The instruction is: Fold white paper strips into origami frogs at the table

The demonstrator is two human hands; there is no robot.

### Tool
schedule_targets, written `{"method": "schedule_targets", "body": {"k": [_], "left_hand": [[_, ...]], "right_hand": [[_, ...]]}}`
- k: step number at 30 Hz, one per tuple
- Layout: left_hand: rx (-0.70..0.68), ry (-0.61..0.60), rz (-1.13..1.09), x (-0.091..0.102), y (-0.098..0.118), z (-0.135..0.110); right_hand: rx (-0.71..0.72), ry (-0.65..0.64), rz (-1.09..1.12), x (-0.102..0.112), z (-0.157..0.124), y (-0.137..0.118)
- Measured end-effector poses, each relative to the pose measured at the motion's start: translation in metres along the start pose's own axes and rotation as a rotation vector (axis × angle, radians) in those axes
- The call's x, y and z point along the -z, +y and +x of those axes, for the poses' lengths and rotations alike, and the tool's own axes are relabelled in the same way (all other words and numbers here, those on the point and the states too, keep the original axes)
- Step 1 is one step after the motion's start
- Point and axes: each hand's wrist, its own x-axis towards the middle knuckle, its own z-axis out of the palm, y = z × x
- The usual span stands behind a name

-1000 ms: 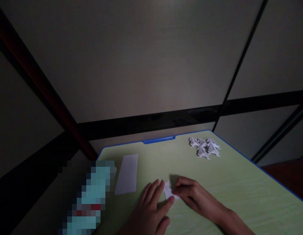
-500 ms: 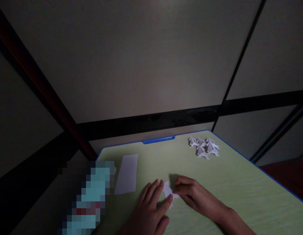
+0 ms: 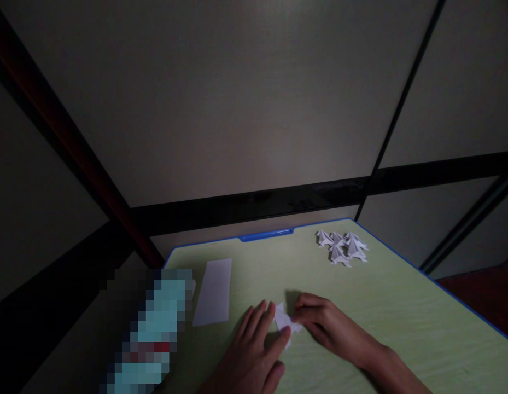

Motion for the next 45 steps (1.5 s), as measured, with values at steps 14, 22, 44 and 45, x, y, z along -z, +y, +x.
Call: {"method": "schedule_targets", "body": {"k": [14,22,44,45], "left_hand": [[0.063,0.032,-0.065,-0.007,0.005,0.003],[0.070,0.074,-0.084,-0.011,0.004,0.003],[0.077,0.128,-0.101,-0.006,0.009,-0.002],[0.076,0.128,-0.101,-0.006,0.009,-0.002]], "right_hand": [[-0.016,-0.020,-0.027,-0.001,-0.002,-0.001],[-0.053,-0.069,-0.188,0.000,-0.004,-0.015],[-0.108,-0.104,-0.314,-0.005,0.003,-0.015],[-0.110,-0.104,-0.311,-0.004,0.003,-0.015]]}}
